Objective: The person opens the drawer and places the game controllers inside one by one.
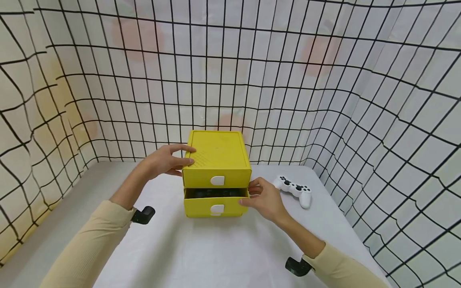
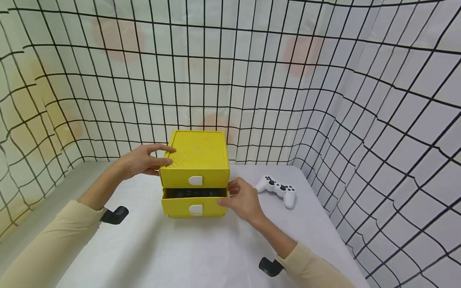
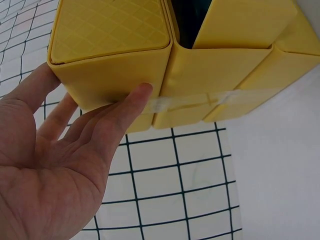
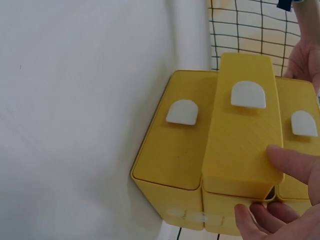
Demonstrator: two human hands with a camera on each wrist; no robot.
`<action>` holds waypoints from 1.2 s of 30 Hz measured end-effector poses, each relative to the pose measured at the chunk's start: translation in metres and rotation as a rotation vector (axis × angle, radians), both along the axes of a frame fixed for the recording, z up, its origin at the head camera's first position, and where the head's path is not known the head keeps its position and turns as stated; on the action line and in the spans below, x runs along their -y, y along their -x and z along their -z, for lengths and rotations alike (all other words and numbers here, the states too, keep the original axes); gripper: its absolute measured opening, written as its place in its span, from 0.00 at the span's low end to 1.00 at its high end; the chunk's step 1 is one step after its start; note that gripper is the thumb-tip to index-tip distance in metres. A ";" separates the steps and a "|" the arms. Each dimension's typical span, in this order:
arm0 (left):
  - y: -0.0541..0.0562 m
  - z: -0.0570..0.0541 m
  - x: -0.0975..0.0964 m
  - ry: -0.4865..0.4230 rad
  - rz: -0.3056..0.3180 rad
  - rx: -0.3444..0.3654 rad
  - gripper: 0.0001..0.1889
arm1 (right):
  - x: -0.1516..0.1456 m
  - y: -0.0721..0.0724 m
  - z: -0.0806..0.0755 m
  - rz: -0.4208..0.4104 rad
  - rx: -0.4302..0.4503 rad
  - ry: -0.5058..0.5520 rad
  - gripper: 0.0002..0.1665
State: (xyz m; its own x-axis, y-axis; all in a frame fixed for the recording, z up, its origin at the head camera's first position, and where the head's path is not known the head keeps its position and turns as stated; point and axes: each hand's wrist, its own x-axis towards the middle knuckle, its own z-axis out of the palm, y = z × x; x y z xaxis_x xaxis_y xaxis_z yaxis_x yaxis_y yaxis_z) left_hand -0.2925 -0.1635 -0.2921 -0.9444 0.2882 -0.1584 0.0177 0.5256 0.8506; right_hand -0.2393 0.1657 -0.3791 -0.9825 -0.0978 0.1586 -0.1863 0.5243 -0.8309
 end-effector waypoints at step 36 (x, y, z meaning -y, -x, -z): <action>0.000 0.004 0.001 -0.006 -0.003 -0.022 0.32 | 0.010 0.019 0.023 0.054 -0.238 0.082 0.21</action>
